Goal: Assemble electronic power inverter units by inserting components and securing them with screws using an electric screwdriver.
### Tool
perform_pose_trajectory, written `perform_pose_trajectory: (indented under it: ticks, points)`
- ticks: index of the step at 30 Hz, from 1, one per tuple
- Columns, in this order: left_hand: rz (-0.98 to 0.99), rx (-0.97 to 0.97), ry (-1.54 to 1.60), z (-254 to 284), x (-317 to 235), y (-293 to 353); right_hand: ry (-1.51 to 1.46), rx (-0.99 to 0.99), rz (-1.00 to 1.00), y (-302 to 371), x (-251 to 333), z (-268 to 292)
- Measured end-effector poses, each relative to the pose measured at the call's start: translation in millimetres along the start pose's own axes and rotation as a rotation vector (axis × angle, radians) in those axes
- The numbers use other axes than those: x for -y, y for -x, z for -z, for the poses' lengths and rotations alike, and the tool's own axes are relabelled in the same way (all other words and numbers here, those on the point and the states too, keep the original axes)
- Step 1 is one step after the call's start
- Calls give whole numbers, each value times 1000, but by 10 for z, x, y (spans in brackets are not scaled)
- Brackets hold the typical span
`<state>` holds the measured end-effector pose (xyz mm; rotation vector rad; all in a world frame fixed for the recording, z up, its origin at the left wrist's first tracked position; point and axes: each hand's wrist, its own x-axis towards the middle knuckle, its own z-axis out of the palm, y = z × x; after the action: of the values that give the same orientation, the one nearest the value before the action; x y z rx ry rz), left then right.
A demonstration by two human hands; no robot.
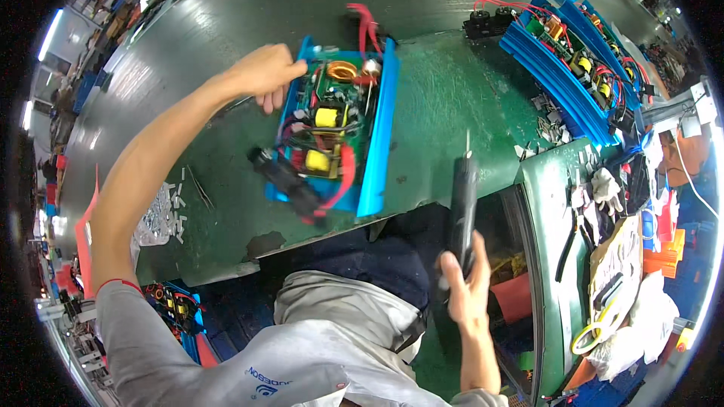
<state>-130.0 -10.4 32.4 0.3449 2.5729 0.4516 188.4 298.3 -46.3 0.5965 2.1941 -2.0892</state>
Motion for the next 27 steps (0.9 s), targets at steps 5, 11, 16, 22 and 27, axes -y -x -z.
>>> perform_pose_trajectory:
  ticks: [5,11,16,22,27]
  points:
    - [253,62,845,-569,403,582,719,-300,482,-545,361,179]
    - [248,195,1364,-1192,389,1164,506,-104,485,-270,543,-327]
    - [202,211,1534,-1497,181,1457,620,-52,593,-338,538,-827]
    - [167,168,1601,-1573,103,1493,875,-191,993,-755,608,-877]
    - [130,186,1676,-1641,62,1529,1018,-5,1229,-1053,949,-545]
